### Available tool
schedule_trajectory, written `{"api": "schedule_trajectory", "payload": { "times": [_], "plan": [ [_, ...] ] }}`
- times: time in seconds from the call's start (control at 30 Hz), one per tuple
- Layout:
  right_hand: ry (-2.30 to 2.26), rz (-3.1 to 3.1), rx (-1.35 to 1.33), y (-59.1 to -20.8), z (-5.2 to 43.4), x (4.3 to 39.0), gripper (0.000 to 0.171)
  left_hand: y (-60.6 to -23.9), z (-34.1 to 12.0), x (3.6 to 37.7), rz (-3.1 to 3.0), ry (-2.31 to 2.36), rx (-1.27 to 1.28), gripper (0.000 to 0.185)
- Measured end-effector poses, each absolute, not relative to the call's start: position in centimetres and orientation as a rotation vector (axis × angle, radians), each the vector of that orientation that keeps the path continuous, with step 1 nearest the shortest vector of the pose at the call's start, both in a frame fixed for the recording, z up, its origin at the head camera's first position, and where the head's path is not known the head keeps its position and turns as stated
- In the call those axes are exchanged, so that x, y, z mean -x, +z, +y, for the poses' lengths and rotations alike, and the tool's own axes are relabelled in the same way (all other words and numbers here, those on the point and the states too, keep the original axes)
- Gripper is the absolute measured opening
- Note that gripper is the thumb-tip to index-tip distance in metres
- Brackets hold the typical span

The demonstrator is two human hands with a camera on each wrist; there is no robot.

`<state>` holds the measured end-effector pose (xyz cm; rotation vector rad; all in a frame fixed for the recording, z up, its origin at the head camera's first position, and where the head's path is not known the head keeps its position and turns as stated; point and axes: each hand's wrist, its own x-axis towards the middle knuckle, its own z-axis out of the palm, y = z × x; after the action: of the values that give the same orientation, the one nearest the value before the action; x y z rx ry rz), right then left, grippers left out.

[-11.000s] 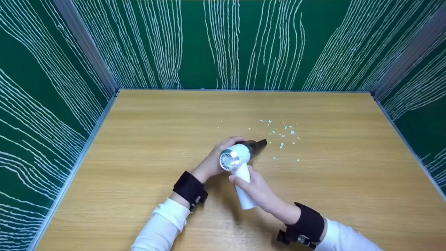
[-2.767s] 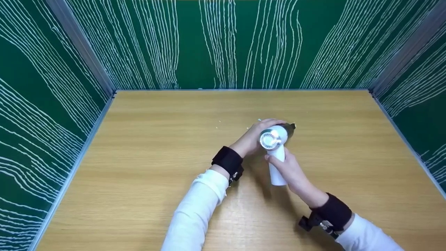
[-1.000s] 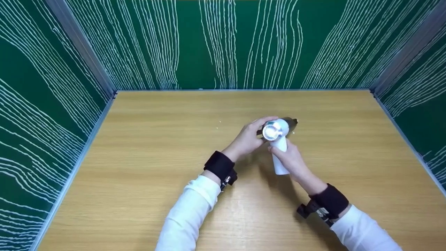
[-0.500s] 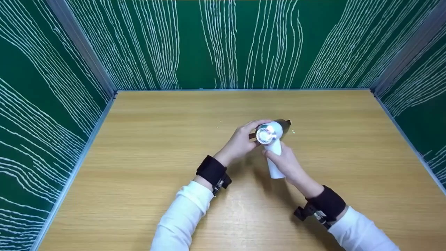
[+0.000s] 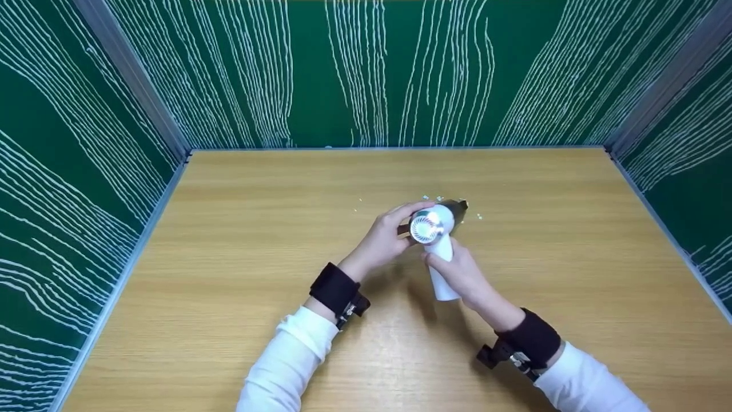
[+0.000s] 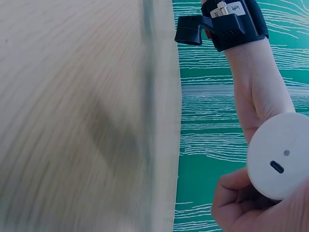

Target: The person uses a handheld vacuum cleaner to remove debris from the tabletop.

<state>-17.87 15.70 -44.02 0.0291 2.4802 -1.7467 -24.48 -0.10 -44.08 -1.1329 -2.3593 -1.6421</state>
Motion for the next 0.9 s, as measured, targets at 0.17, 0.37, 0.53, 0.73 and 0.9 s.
{"api": "schedule_trajectory", "payload": {
  "times": [0.17,0.37,0.53,0.73,0.9],
  "plan": [
    [-1.752,2.474,-0.021,-44.2,15.4,18.0,0.037,-44.2,-0.5,24.4,-2.350,-1.661,1.114,0.061],
    [-1.746,2.462,0.006,-44.5,15.4,18.4,0.037,-44.4,-0.7,24.5,-2.358,-1.666,1.084,0.059],
    [-1.746,2.460,0.031,-44.6,15.5,18.9,0.036,-44.6,-0.6,24.9,-2.355,-1.682,1.066,0.058],
    [-1.732,2.463,0.049,-44.9,15.9,19.5,0.037,-44.7,-0.2,25.3,-2.387,-1.697,1.018,0.061],
    [-1.734,2.490,0.038,-44.7,15.8,19.8,0.034,-44.6,-0.1,25.6,-2.393,-1.715,1.011,0.061]
  ]
}}
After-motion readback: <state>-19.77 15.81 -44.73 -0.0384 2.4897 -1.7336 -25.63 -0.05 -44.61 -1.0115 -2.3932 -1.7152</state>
